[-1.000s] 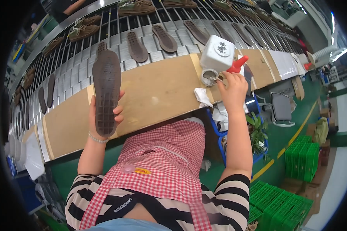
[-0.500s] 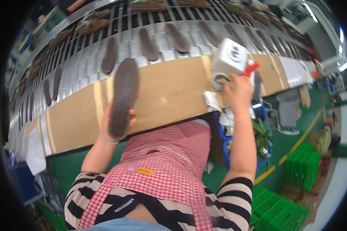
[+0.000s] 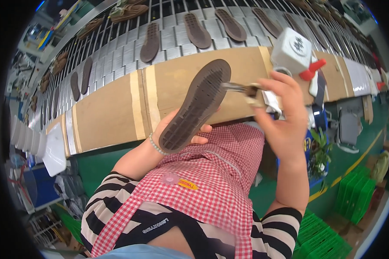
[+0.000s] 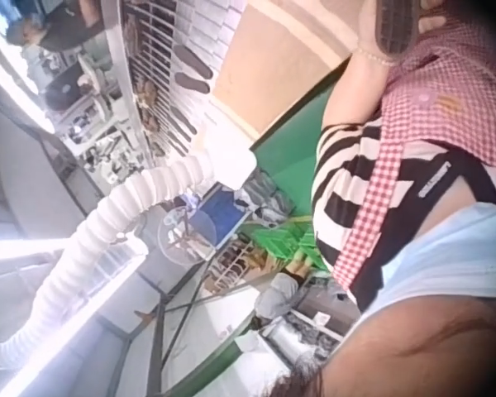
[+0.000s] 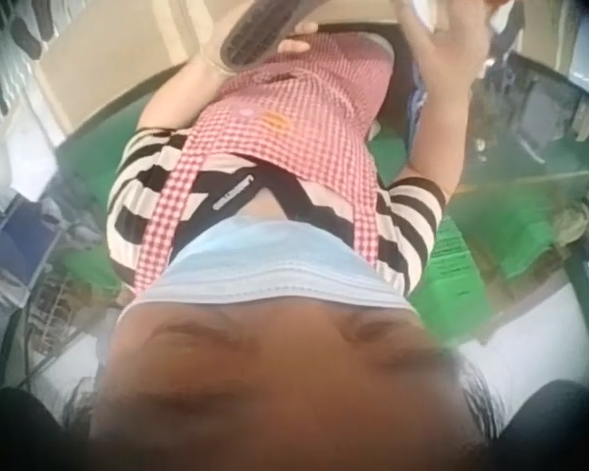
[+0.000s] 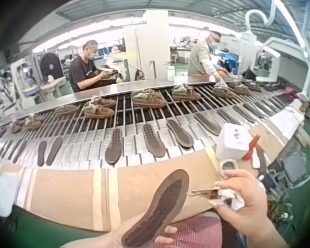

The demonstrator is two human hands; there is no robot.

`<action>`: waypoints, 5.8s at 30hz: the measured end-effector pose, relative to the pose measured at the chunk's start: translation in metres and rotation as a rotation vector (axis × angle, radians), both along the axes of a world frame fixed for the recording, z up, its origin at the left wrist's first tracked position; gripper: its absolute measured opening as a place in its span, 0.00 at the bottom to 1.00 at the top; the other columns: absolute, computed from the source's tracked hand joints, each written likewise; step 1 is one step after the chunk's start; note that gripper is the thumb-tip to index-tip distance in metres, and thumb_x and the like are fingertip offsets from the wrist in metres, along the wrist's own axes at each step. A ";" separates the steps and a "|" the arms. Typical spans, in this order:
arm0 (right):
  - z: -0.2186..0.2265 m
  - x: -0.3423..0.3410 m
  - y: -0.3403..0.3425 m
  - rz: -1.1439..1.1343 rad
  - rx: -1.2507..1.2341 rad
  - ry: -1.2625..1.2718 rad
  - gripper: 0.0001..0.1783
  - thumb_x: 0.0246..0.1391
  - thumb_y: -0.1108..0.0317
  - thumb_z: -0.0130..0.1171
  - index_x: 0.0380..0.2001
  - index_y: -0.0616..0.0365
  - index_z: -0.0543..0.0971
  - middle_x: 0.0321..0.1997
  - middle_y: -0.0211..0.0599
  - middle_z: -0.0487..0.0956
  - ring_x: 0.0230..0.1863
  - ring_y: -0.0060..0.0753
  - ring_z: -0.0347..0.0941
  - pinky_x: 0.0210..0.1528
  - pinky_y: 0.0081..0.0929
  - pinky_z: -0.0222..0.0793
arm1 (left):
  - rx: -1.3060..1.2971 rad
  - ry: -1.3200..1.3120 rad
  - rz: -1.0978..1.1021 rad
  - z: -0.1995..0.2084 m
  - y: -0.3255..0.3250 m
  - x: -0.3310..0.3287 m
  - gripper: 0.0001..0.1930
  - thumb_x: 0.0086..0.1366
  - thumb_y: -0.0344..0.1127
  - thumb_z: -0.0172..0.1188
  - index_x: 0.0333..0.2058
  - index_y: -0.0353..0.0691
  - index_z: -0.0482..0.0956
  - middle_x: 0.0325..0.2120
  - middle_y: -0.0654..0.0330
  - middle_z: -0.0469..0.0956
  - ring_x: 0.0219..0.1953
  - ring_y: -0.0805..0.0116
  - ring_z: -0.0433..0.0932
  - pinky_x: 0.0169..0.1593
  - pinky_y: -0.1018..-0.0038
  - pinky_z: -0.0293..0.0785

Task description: The worker is using a small hand-held brush to apply adhesive/glue to the surface of shoe soles taken from a conveyor belt.

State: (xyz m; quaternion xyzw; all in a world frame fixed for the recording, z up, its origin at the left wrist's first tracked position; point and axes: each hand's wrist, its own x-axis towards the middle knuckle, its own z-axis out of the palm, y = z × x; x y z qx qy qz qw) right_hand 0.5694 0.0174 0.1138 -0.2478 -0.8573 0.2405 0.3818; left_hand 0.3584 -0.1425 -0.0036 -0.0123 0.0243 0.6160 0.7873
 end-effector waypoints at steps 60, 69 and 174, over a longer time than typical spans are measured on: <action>-0.030 -0.007 -0.105 0.160 -0.288 -0.015 0.27 0.34 0.72 0.78 0.41 0.61 0.80 0.39 0.41 0.81 0.43 0.43 0.76 0.43 0.33 0.73 | -0.031 -0.148 0.077 0.033 0.001 0.015 0.27 0.76 0.47 0.39 0.66 0.36 0.62 0.68 0.38 0.55 0.72 0.45 0.52 0.69 0.44 0.60; -0.027 -0.008 -0.096 0.087 -0.163 -0.022 0.24 0.35 0.71 0.77 0.39 0.61 0.81 0.34 0.38 0.79 0.39 0.41 0.75 0.42 0.35 0.71 | 0.024 -0.076 0.048 0.034 -0.004 0.015 0.24 0.77 0.43 0.39 0.64 0.34 0.64 0.64 0.41 0.63 0.69 0.48 0.60 0.68 0.49 0.65; 0.010 -0.014 -0.078 0.253 0.025 -0.134 0.23 0.33 0.74 0.72 0.39 0.57 0.83 0.40 0.35 0.83 0.49 0.42 0.76 0.52 0.39 0.71 | 0.097 -0.083 0.098 0.033 0.005 0.007 0.26 0.77 0.44 0.40 0.65 0.31 0.63 0.62 0.45 0.68 0.63 0.48 0.68 0.63 0.53 0.70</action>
